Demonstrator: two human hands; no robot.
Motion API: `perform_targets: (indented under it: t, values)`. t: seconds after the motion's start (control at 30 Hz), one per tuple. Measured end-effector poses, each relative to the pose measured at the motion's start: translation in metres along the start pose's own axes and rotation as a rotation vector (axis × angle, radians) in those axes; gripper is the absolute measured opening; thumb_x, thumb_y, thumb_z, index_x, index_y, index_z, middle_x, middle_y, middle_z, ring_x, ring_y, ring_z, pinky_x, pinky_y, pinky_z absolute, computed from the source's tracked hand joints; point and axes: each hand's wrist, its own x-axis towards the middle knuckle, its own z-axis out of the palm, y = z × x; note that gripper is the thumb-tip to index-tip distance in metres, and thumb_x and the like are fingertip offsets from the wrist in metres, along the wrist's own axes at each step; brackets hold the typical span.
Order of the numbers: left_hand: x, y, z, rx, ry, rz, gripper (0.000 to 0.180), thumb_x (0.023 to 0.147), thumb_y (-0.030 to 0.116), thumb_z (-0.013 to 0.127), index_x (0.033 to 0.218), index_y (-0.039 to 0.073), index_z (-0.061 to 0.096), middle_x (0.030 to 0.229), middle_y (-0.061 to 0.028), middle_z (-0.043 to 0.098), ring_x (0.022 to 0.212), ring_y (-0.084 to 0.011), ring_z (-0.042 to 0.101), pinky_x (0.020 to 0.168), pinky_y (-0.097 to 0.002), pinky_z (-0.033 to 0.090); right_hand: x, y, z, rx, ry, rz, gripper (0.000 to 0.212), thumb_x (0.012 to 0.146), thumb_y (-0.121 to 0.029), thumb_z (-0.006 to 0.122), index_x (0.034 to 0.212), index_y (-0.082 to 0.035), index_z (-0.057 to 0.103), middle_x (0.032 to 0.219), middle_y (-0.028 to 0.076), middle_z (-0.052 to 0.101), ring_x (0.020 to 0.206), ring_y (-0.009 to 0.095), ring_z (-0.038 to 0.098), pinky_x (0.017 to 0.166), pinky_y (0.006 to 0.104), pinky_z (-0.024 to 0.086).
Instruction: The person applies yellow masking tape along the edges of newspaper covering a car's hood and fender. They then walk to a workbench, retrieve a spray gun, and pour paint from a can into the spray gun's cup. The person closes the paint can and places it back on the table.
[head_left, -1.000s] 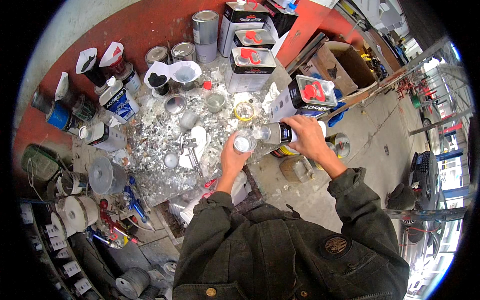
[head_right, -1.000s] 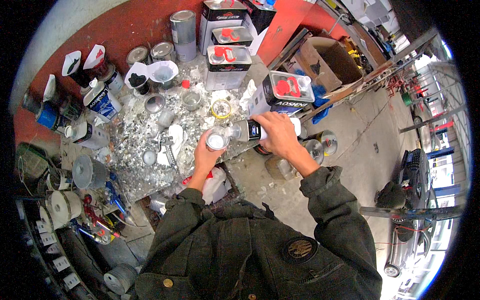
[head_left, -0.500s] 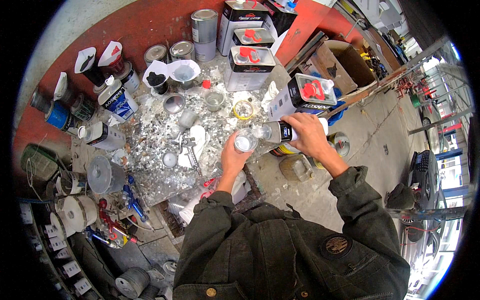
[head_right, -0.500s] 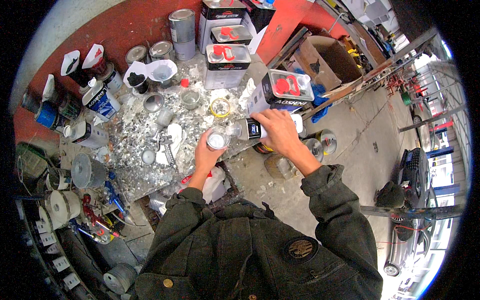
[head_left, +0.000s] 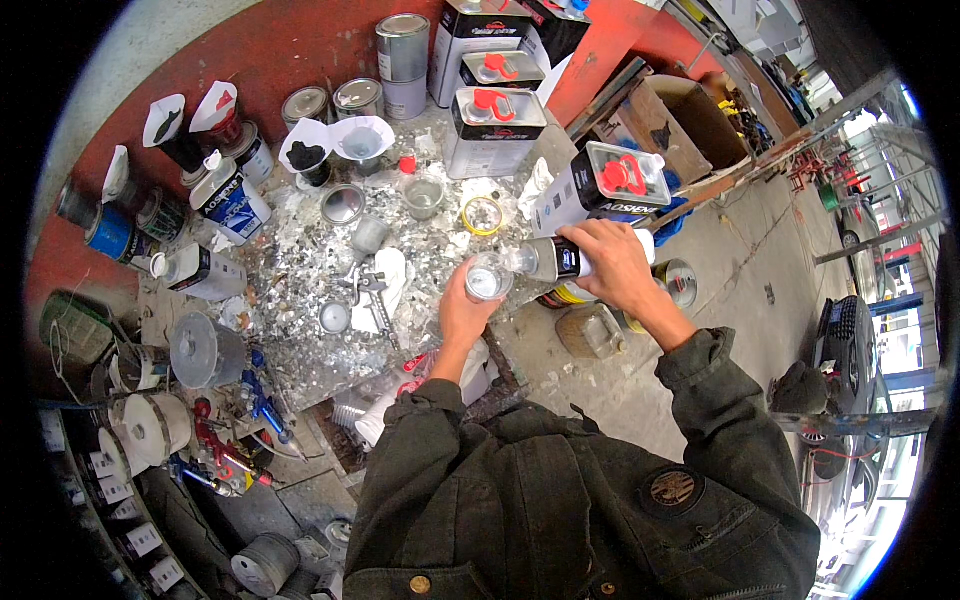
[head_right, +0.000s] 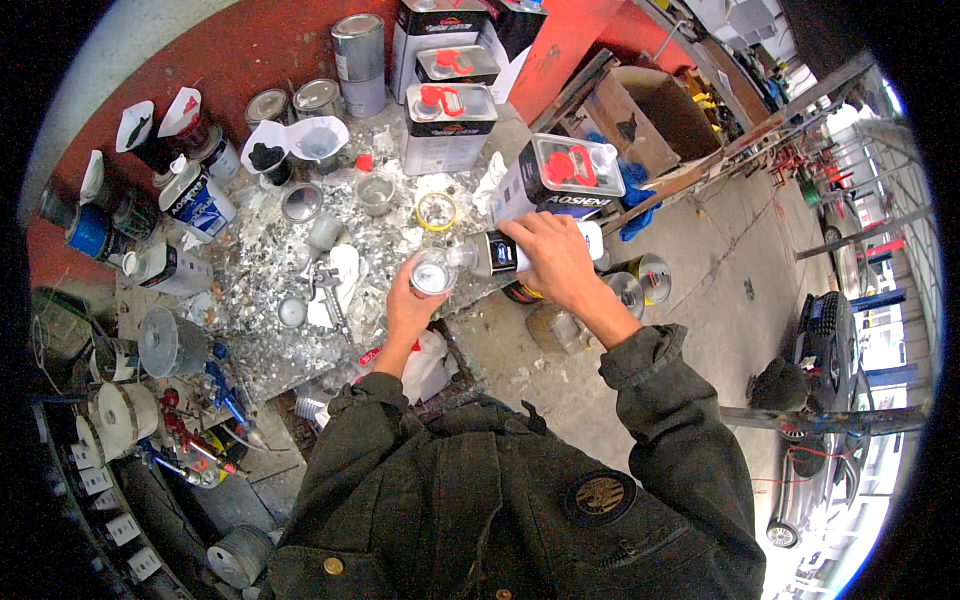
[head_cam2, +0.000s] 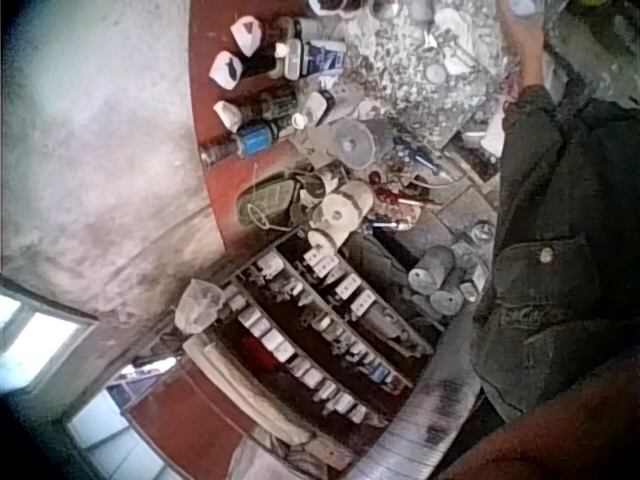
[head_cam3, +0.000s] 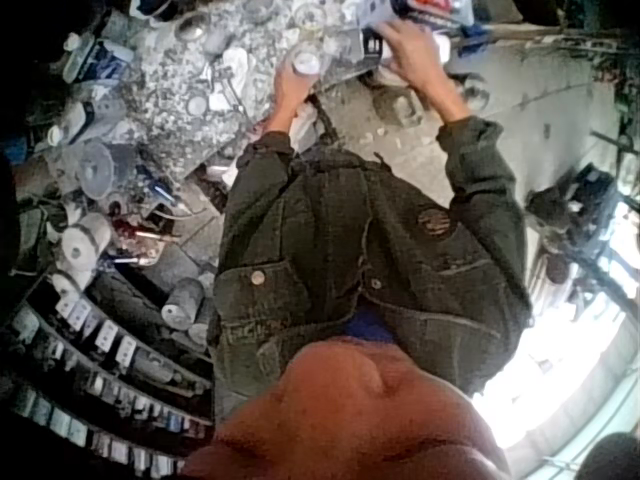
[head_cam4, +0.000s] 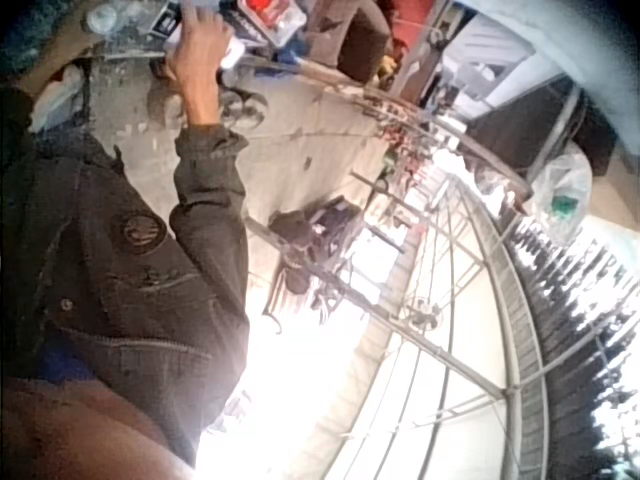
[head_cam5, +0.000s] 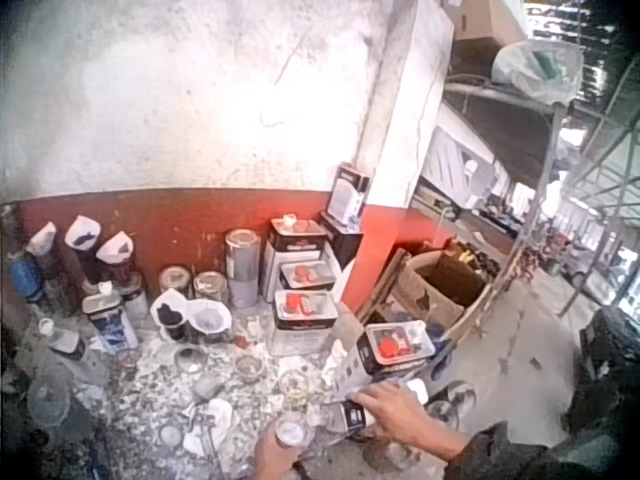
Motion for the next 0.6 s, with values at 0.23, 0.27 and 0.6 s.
perform_targets:
  t: [0.23,0.27,0.6]
  values:
    - [0.0018,-0.0004,0.0005,0.017,0.003,0.002,0.076,0.062,0.009,0.086,0.13,0.005,0.052,0.119,-0.0132,0.061,0.107,-0.0233,0.062,0.088,-0.0331,0.05,0.0007,0.0018,0.0015,0.0,-0.001,-0.001,0.068,0.055,-0.008,0.079,0.119,-0.015,0.058,0.104,0.004,0.06,0.101,0.025,0.057,0.084,0.0379,0.04]
    - [0.0018,-0.0014,0.001,0.019,0.004,0.005,0.076,0.062,0.009,0.086,0.129,0.005,0.052,0.119,-0.0133,0.061,0.107,-0.0234,0.062,0.088,-0.0332,0.05,0.0005,0.0026,0.0025,-0.007,-0.002,0.0,0.068,0.055,-0.008,0.079,0.119,-0.015,0.058,0.104,0.004,0.06,0.101,0.025,0.058,0.084,0.0379,0.04]
    - [0.0031,0.0038,0.0004,0.023,0.001,-0.005,0.075,0.061,0.009,0.086,0.128,0.004,0.053,0.119,-0.0139,0.062,0.109,-0.0261,0.061,0.094,-0.0345,0.047,0.001,0.0013,-0.0009,-0.007,-0.019,0.006,0.063,0.057,-0.009,0.076,0.117,-0.012,0.059,0.106,0.007,0.061,0.102,0.027,0.058,0.087,0.0377,0.041]
